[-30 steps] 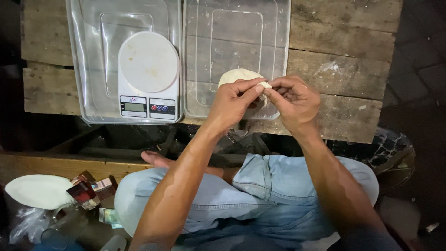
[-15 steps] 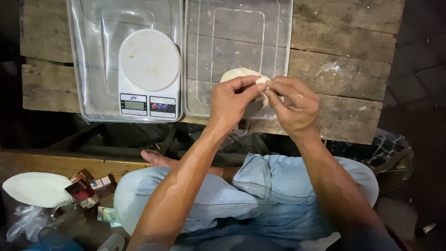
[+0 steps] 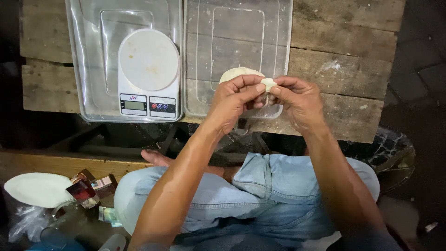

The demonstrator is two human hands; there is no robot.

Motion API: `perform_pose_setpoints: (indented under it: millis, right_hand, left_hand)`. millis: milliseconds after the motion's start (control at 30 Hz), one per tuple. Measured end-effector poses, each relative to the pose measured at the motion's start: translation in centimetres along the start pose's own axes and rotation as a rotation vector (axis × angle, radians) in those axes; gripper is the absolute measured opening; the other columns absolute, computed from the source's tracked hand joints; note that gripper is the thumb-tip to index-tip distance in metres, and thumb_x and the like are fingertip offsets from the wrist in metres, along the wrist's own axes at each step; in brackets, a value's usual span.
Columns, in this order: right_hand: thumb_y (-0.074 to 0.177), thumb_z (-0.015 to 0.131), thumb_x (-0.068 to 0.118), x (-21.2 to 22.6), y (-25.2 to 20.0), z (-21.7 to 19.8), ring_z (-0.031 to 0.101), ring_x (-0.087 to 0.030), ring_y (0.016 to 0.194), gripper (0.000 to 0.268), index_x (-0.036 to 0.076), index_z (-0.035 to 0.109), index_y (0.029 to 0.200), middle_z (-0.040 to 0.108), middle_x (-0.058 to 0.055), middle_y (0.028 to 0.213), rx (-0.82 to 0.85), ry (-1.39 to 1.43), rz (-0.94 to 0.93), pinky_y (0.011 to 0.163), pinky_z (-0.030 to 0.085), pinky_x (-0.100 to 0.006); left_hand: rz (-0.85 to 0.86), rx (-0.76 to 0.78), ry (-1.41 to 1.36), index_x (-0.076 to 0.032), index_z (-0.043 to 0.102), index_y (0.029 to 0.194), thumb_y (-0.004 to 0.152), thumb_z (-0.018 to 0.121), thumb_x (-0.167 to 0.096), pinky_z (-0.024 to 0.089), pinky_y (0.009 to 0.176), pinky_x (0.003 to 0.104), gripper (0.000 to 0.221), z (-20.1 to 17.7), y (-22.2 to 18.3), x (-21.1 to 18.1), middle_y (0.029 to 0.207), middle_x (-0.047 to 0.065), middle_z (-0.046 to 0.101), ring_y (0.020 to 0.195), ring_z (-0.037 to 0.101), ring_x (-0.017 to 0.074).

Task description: Pinching off small pieces of dough, rolling them into balls, and arranging them in a tray

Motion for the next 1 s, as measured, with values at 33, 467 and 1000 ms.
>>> perform_pose_setpoints:
  millis: [33,467,1000]
  right_hand:
    - [0.082,0.082,-0.006,0.0,0.0,0.0,0.075,-0.021,0.070,0.024,-0.007,0.071,0.103,0.070,-0.015,0.084,-0.008,0.005,0.003,0.065,0.069,-0.033]
    - [0.081,0.093,0.004,0.1,-0.8,0.9,0.056,-0.011,0.058,0.019,0.003,0.081,0.095,0.066,-0.011,0.083,0.018,-0.567,-0.641,0.053,0.049,-0.024]
    - [0.084,0.085,0.003,1.8,-1.0,1.4,0.063,-0.013,0.067,0.021,0.009,0.081,0.104,0.074,-0.008,0.091,0.227,-0.607,-0.511,0.060,0.051,-0.026]
  left_hand:
    - [-0.046,-0.012,-0.014,0.001,0.072,0.113,0.088,0.081,-0.015,0.066,0.072,0.025,0.031,0.0,0.0,0.0,0.089,0.009,0.076,0.076,0.071,0.0095]
    - [0.088,-0.098,0.465,-0.014,0.081,0.111,0.083,0.088,-0.034,0.060,0.079,0.031,0.035,0.5,-1.0,0.5,0.097,0.009,0.078,0.091,0.067,0.0110]
    - [0.071,-0.120,0.229,0.000,0.073,0.104,0.085,0.086,-0.021,0.063,0.063,0.026,0.031,0.0,-1.3,-0.2,0.080,0.009,0.075,0.072,0.075,0.0145]
Point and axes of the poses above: each hand's wrist, its own y-axis towards the middle knuckle, its own z-axis out of the palm, x = y × z, the point moved 1 cm from there along y, towards the middle knuckle
